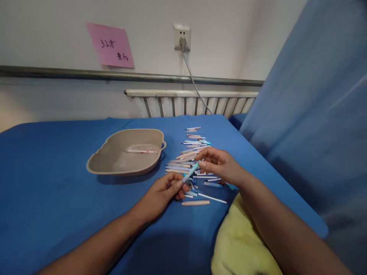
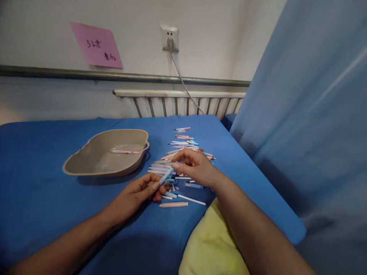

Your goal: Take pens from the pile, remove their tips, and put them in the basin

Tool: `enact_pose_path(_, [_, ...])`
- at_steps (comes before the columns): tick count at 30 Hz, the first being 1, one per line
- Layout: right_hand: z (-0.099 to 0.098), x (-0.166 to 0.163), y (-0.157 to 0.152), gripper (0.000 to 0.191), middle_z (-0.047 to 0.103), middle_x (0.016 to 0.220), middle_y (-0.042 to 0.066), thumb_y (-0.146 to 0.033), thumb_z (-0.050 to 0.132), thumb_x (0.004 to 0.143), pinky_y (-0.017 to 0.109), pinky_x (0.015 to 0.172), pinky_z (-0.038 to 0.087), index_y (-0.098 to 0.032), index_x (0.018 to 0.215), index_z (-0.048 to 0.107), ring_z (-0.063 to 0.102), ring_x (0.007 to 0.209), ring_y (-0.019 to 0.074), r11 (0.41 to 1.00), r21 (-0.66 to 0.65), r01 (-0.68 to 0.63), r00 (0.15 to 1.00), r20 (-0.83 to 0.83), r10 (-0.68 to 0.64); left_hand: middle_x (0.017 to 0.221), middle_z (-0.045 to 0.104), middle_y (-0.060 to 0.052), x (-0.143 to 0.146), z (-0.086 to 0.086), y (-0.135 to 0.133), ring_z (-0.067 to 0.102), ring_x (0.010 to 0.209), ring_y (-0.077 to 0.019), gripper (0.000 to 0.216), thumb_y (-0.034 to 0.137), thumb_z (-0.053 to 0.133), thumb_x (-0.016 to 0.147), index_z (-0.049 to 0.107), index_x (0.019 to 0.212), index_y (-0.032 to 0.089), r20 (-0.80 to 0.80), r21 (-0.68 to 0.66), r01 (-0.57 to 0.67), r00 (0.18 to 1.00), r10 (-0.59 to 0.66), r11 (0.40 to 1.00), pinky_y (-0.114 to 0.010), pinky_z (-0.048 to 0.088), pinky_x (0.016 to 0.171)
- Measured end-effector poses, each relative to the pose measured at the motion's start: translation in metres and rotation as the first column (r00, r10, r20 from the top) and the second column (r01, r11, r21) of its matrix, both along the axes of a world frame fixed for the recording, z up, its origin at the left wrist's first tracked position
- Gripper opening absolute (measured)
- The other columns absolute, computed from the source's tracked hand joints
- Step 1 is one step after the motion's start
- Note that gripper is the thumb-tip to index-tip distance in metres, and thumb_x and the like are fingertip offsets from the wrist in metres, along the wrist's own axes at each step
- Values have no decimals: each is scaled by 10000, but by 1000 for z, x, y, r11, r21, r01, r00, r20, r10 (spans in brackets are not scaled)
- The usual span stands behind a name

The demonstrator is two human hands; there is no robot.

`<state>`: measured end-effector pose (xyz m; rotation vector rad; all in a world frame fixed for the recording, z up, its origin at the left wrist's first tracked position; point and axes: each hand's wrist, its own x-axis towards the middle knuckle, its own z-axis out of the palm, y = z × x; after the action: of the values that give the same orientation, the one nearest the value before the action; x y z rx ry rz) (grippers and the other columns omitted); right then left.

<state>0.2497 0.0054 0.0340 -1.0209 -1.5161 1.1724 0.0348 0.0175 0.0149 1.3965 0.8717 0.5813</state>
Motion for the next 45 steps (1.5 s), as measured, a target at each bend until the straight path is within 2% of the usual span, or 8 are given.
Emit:
enact_pose_path(7, [6,7,4,239,582,587,-41,-384,698,738,242,560,470,-174,762,587,551,535,93,1000,-18,-17,995,-101,15,802,578,-21,16,5,-1,515,644,-120,257,397,593,828,553,930,165,60,2,141,988,-141,990,-236,412,615])
enact_pose_path(16, [-6,-8,0,171,537,545,-58,-324,680,755,195,453,369,-173,785,605,481,469,77,997,-34,-70,997,13,71,692,463,19,2,2,-5,355,535,-87,297,423,448,911,570,964,157,9,24,151,988,-152,988,-212,285,498])
enact_pose_path(24, [-6,-24,-10,148,594,654,-23,-294,682,763,210,550,424,-164,786,615,519,562,91,993,84,-87,989,124,77,756,501,4,-5,-3,-6,452,689,-121,223,376,517,890,565,943,164,62,144,166,982,-176,976,-235,375,649])
enact_pose_path(30, [1,-25,-14,99,625,715,0,-266,670,785,223,616,431,-170,787,647,550,642,108,960,261,-97,964,265,25,831,527,-7,-9,-8,-7,485,774,-148,244,391,530,879,539,1003,182,76,192,132,986,-149,972,-257,398,702])
enact_pose_path(36, [2,-28,-19,95,599,714,-13,-208,692,764,216,625,427,-174,830,633,543,639,98,910,393,-131,950,313,1,936,595,-26,-14,-2,-7,546,894,-179,159,290,469,919,549,1028,206,-96,434,151,988,-120,888,-289,414,820])
enact_pose_path(40, [5,-33,-25,103,608,753,-2,-229,664,795,218,640,430,-169,865,617,547,653,95,897,416,-148,944,329,3,922,604,-31,-17,-2,-8,560,841,-170,145,240,457,916,532,1037,209,-169,568,169,982,-86,806,-272,429,781])
enact_pose_path(43, [9,-28,-25,133,601,750,-9,-229,678,775,215,625,429,-173,871,604,545,655,98,919,354,-176,933,357,41,895,607,-36,-19,-3,-9,564,812,-173,134,227,459,908,540,1012,204,-206,609,200,974,-90,767,-268,436,752])
enact_pose_path(45, [11,-18,-21,158,593,731,-19,-208,676,763,206,593,428,-178,892,589,547,645,101,954,226,-199,924,367,106,872,612,-34,-19,-2,-9,565,791,-172,130,236,458,908,556,988,204,-209,607,188,975,-73,772,-265,437,732])
